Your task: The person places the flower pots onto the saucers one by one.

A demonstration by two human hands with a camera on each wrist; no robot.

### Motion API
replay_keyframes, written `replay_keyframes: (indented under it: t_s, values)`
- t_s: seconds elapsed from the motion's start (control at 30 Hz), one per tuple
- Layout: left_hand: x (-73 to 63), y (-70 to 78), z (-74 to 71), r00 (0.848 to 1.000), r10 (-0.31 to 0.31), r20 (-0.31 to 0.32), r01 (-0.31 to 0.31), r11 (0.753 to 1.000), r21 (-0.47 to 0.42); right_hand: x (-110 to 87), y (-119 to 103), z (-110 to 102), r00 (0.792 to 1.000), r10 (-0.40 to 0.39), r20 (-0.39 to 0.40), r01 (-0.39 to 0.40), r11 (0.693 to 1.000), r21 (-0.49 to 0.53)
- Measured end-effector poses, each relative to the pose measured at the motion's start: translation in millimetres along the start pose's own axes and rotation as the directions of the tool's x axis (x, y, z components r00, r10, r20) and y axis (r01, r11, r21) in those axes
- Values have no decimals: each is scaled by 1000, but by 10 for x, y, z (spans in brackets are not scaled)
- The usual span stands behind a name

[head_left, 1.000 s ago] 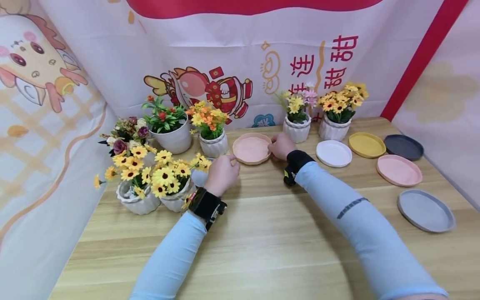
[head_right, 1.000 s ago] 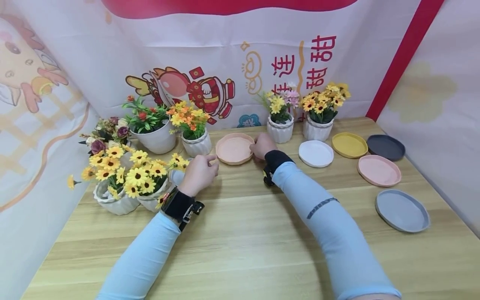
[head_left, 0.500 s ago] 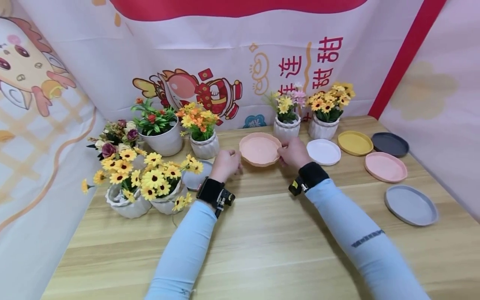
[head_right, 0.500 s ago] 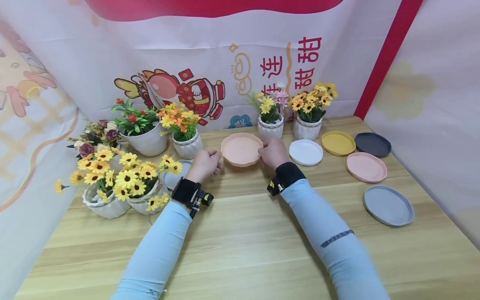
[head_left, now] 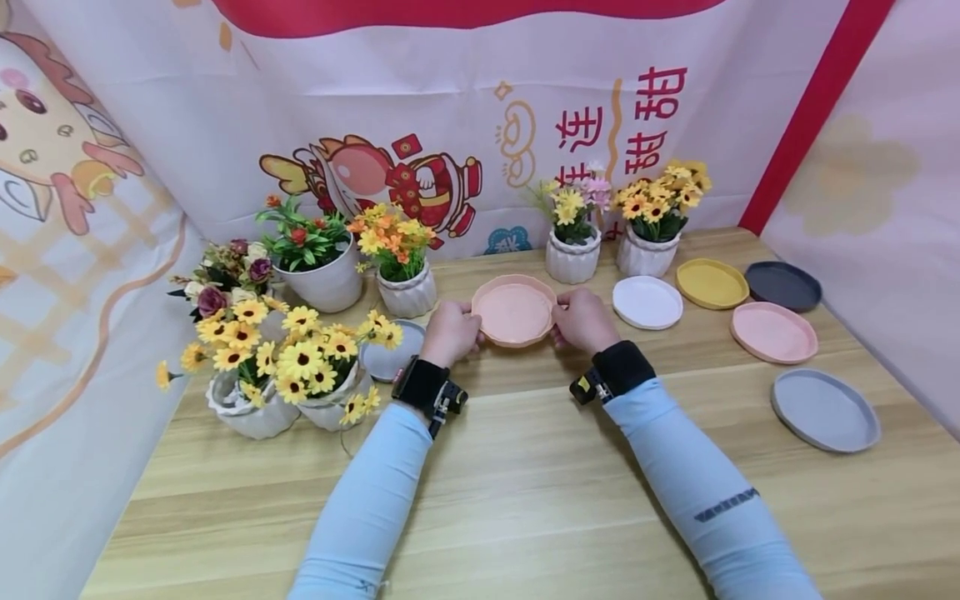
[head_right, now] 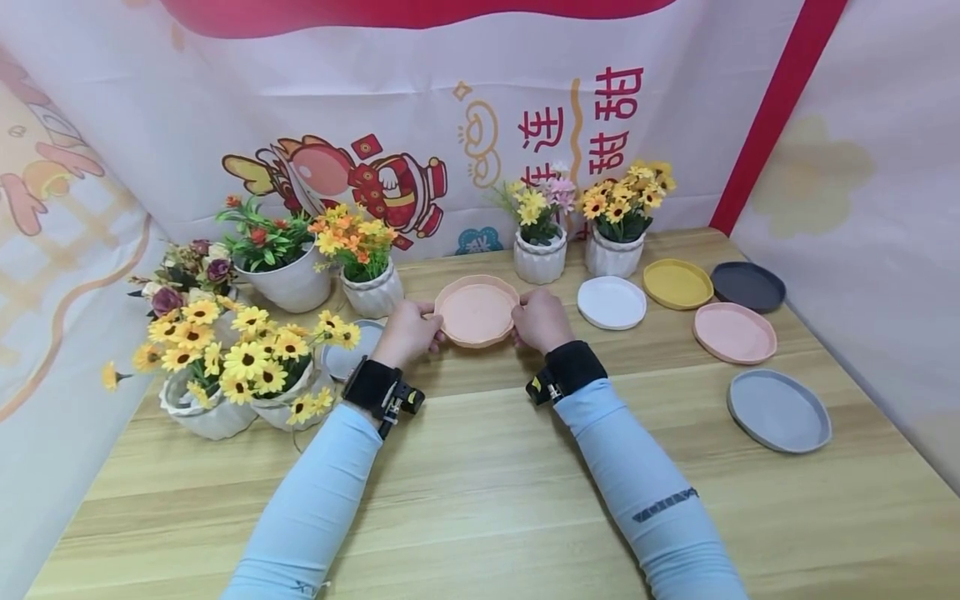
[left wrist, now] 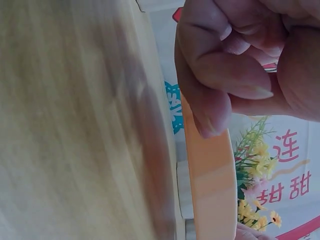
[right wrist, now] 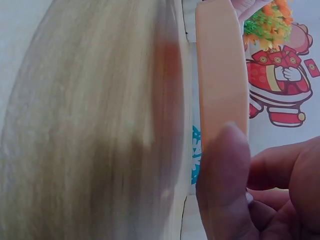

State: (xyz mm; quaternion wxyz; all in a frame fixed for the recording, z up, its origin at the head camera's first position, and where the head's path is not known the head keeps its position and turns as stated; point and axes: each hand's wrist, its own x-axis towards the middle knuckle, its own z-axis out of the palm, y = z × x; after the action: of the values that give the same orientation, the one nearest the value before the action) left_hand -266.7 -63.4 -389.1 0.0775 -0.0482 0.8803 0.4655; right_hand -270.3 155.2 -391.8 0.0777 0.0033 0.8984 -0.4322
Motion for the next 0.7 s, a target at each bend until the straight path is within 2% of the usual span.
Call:
replay_keyframes:
  t_s: [0.2,0.33,0.7]
  values:
    - [27,-32,32,998,-28,49,27,999,19,11,11,-6,999,16,39,-15,1000,-22]
    - [38,-51,39,997,-41,58,39,998,42,23,11,-2,998,24,65,-23,1000,-10]
    - [98,-71,14,996,-27,90,22,998,52,95,68,18,995,19,101,-22,999,37]
